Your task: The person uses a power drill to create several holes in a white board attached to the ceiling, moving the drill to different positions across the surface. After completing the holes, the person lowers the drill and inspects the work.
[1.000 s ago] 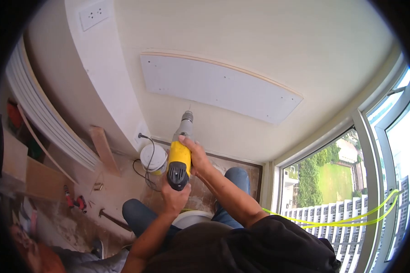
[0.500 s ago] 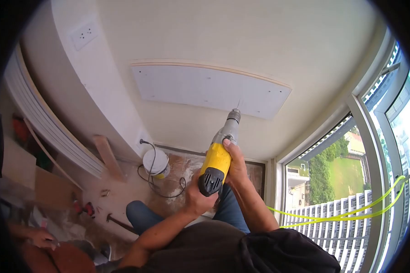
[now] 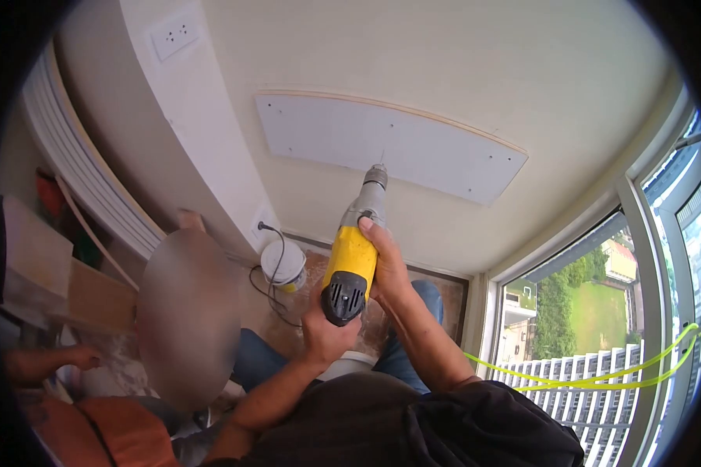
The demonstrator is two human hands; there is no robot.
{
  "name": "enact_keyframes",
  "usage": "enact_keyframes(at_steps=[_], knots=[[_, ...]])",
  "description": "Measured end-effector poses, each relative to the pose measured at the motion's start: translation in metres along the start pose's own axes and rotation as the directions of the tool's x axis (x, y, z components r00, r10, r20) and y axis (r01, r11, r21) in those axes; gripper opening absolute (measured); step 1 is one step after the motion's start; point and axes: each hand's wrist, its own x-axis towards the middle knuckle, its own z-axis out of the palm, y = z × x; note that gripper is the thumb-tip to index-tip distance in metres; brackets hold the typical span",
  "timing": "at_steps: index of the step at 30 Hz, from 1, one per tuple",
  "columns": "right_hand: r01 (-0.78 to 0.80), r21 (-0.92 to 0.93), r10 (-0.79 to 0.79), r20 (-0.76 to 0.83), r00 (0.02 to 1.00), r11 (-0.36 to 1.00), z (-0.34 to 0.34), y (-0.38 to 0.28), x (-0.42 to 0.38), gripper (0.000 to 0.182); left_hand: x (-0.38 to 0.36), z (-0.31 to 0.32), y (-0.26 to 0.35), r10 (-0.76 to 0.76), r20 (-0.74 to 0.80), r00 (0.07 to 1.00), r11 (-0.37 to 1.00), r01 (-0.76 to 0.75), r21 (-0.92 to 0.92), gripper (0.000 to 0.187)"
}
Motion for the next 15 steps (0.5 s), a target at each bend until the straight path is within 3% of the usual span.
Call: enact_keyframes(at_steps=[1,8,15], knots=[[0.011,0.001,-0.011,0.017,1.0,1.0,0.005,-0.006,0.005,0.06,0.009,0.0,0.004,-0.041,-0.005,0.999,0.999,0.041,-0.013,0.067],[0.034,0.016,-0.034,0.053,0.998,0.999,0.025,-0.035,0.034,0.061,0.056,0.001,0.006,0.04,-0.031,0.999,0.998,-0.042,-0.056,0.057],[0.046,0.07,-0.045,-0.005,0.999,0.996,0.025,-0.038,0.041,0.061,0.067,0.003,0.005,0.048,-0.016,0.999,0.997,-0.049,-0.055,0.059]])
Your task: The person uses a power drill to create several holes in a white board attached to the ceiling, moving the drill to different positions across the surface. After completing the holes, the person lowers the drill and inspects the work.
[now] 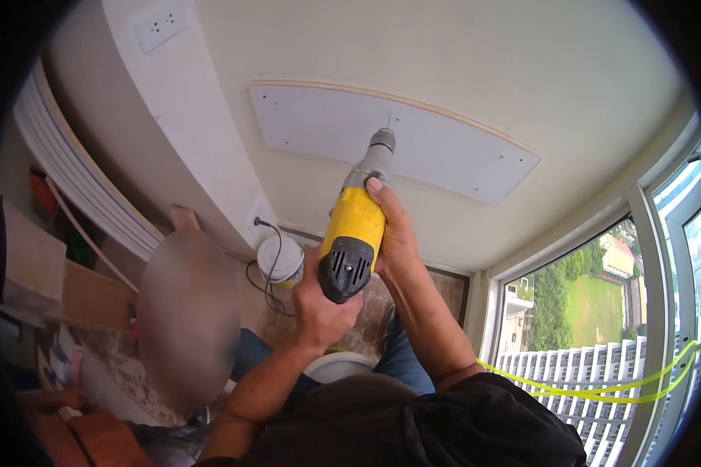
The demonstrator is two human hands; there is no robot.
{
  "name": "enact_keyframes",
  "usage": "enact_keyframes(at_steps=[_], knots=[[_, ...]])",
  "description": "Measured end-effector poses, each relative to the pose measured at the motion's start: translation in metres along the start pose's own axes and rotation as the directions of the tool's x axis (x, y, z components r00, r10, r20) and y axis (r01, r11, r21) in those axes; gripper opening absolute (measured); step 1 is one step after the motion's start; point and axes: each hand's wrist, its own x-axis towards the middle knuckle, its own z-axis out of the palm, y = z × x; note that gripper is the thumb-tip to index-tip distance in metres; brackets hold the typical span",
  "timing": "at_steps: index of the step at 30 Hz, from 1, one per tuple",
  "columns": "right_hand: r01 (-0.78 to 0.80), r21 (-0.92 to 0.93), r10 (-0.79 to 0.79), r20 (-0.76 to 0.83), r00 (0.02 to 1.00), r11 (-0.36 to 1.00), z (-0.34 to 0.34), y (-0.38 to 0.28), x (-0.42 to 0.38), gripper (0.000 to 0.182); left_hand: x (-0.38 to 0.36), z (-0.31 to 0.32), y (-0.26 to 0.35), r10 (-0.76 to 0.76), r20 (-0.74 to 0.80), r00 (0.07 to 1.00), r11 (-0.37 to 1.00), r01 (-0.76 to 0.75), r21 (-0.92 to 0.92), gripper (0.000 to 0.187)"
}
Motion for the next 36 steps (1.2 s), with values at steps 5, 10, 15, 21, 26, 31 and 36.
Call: enact_keyframes(at_steps=[5,10,15,21,26,31,36], knots=[[-0.007,-0.021,0.007,0.003,1.0,1.0,-0.004,-0.002,0.001,0.061,0.001,-0.003,0.004,-0.027,0.063,0.998,1.0,0.026,0.016,0.069],[0.0,-0.015,-0.001,-0.006,1.0,1.0,-0.001,-0.003,-0.001,0.061,-0.001,0.0,-0.002,-0.006,0.049,0.999,1.0,0.005,0.019,0.07],[0.004,-0.012,-0.004,0.003,1.0,1.0,-0.003,-0.003,0.0,0.06,-0.001,0.0,0.001,-0.034,0.058,0.998,0.999,0.033,0.022,0.071],[0.011,-0.035,-0.01,0.017,1.0,0.999,-0.003,-0.003,0.001,0.06,-0.002,0.001,-0.003,-0.02,0.053,0.998,0.999,0.019,0.035,0.071],[0.019,-0.061,-0.019,0.0,1.0,0.998,-0.003,-0.002,0.0,0.061,-0.003,0.003,-0.005,-0.02,0.038,0.999,0.999,0.019,0.027,0.07],[0.006,-0.06,-0.005,0.013,1.0,0.998,-0.005,-0.002,0.003,0.061,-0.002,0.006,-0.006,-0.014,0.021,1.0,1.0,0.014,-0.013,0.069],[-0.002,-0.021,0.002,0.022,1.0,1.0,-0.012,-0.002,0.005,0.066,-0.002,0.007,-0.001,-0.044,0.035,0.998,0.999,0.044,0.0,0.07]])
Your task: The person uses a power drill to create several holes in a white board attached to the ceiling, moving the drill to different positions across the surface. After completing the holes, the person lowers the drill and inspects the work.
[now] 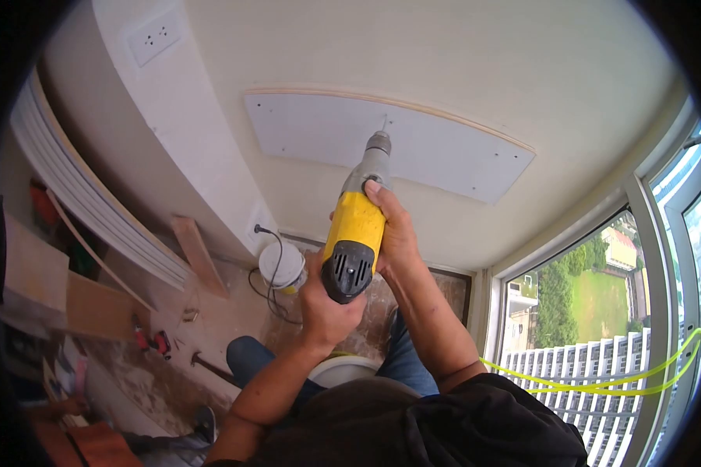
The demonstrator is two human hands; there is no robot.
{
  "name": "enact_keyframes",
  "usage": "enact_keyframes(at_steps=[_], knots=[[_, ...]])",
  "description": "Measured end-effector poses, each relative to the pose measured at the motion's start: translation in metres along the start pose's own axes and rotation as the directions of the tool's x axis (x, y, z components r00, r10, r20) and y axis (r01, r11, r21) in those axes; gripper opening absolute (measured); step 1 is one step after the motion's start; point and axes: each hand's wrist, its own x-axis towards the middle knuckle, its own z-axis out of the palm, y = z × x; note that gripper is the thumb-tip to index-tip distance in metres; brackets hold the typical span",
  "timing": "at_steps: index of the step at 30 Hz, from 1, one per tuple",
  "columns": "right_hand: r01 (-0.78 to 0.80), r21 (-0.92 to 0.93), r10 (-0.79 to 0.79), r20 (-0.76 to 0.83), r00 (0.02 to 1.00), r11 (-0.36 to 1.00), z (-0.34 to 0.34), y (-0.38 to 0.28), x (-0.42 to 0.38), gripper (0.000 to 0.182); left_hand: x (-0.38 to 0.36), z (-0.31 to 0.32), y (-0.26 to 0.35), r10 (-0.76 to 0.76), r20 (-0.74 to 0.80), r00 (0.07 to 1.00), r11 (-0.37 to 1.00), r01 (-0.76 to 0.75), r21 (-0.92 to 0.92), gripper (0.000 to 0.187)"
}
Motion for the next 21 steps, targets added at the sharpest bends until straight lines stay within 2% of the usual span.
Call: enact_keyframes(at_steps=[2,5,8,11,14,17,21], knots=[[0.007,0.009,-0.007,0.002,1.0,1.0,-0.003,0.001,0.002,0.069,0.001,-0.002,0.003,-0.019,0.02,1.0,1.0,0.019,0.0,0.072],[-0.021,0.254,0.017,0.015,1.0,0.967,0.0,0.0,0.004,0.069,0.004,-0.002,0.014,-0.063,0.042,0.997,0.997,0.065,-0.031,0.066],[-0.047,0.299,0.023,0.085,0.996,0.953,-0.006,0.003,0.011,0.077,0.006,-0.002,0.016,-0.101,0.081,0.992,0.994,0.103,-0.02,0.068],[-0.114,0.333,0.066,0.152,0.986,0.936,-0.018,0.007,0.019,0.079,0.002,-0.008,0.006,-0.138,0.191,0.972,0.99,0.134,0.035,0.096],[-0.109,0.339,0.055,0.164,0.985,0.934,-0.025,0.008,0.022,0.077,0.002,-0.007,0.007,-0.132,0.197,0.971,0.991,0.126,0.042,0.1],[-0.124,0.393,0.047,0.199,0.979,0.911,-0.026,0.01,0.024,0.074,0.005,-0.005,0.012,-0.025,0.134,0.991,0.996,0.013,0.089,0.084],[-0.095,0.345,0.045,0.15,0.988,0.934,-0.028,0.012,0.019,0.073,-0.01,0.001,-0.003,-0.051,0.12,0.992,0.999,0.051,0.0,0.091]])
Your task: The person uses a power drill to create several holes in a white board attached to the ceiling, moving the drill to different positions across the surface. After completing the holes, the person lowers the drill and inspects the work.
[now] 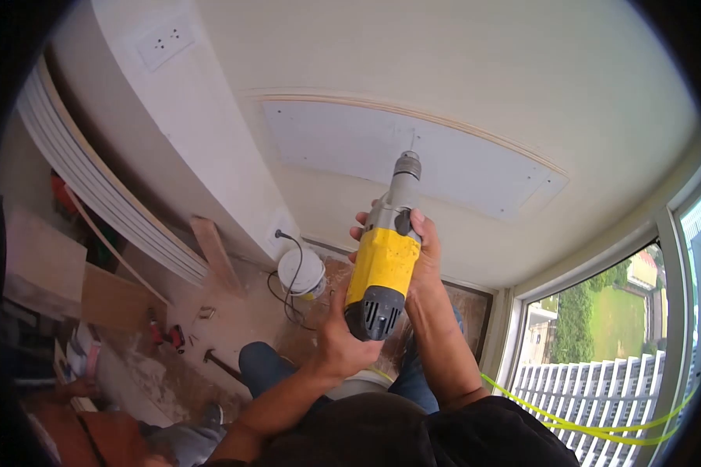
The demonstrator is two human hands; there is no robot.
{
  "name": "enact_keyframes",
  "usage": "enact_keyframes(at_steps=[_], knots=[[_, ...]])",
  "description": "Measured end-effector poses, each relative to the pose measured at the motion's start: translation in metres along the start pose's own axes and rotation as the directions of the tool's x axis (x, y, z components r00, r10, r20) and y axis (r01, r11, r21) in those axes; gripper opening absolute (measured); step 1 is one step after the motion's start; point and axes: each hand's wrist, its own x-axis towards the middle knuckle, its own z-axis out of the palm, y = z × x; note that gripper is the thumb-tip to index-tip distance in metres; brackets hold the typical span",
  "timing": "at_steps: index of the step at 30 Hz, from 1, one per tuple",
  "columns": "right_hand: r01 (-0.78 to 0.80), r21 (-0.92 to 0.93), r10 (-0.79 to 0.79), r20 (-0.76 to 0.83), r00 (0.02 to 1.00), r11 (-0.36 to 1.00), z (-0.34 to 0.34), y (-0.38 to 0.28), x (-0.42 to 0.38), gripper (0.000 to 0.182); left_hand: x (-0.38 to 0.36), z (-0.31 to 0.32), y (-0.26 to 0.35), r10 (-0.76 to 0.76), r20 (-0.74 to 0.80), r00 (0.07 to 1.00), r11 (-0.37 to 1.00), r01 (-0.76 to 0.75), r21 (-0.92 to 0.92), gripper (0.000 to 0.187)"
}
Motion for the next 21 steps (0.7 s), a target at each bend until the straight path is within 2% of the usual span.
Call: enact_keyframes(at_steps=[2,3,5,10,13,14,16,18,21], knots=[[0.006,-0.051,-0.007,-0.031,0.999,0.999,-0.005,0.003,0.001,0.074,0.001,0.001,0.0,0.005,-0.049,0.999,0.999,-0.004,0.034,0.092],[0.008,-0.055,-0.01,-0.028,1.0,0.998,-0.011,0.006,0.002,0.076,0.0,-0.003,0.003,-0.043,-0.047,0.998,0.998,0.046,0.051,0.091],[-0.004,-0.024,0.001,-0.122,0.993,1.0,-0.002,0.007,-0.006,0.077,-0.006,-0.004,0.014,-0.124,-0.029,0.992,0.991,0.125,0.038,0.09],[-0.059,-0.058,0.05,-0.136,0.989,0.997,0.007,0.014,-0.006,0.077,-0.006,-0.005,0.023,-0.193,-0.057,0.98,0.981,0.192,-0.028,0.084],[-0.035,-0.11,0.015,-0.181,0.983,0.993,0.01,0.008,-0.012,0.081,-0.005,-0.007,0.03,-0.196,-0.079,0.977,0.978,0.201,0.057,0.085],[-0.079,-0.078,0.062,-0.199,0.978,0.994,0.01,0.005,-0.011,0.083,-0.005,-0.006,0.031,-0.177,-0.072,0.982,0.982,0.181,0.059,0.083],[-0.073,-0.117,0.055,-0.149,0.987,0.99,0.012,0.0,-0.012,0.079,-0.004,-0.003,0.027,-0.123,-0.072,0.99,0.99,0.127,0.056,0.08],[-0.102,-0.012,0.098,-0.194,0.976,0.995,0.012,0.001,-0.014,0.074,-0.003,0.002,0.019,-0.052,-0.086,0.995,0.997,0.057,0.047,0.078],[-0.096,-0.013,0.091,-0.207,0.974,0.995,0.005,0.002,-0.012,0.073,-0.003,0.002,0.022,-0.034,-0.095,0.995,0.998,0.039,0.045,0.076]])
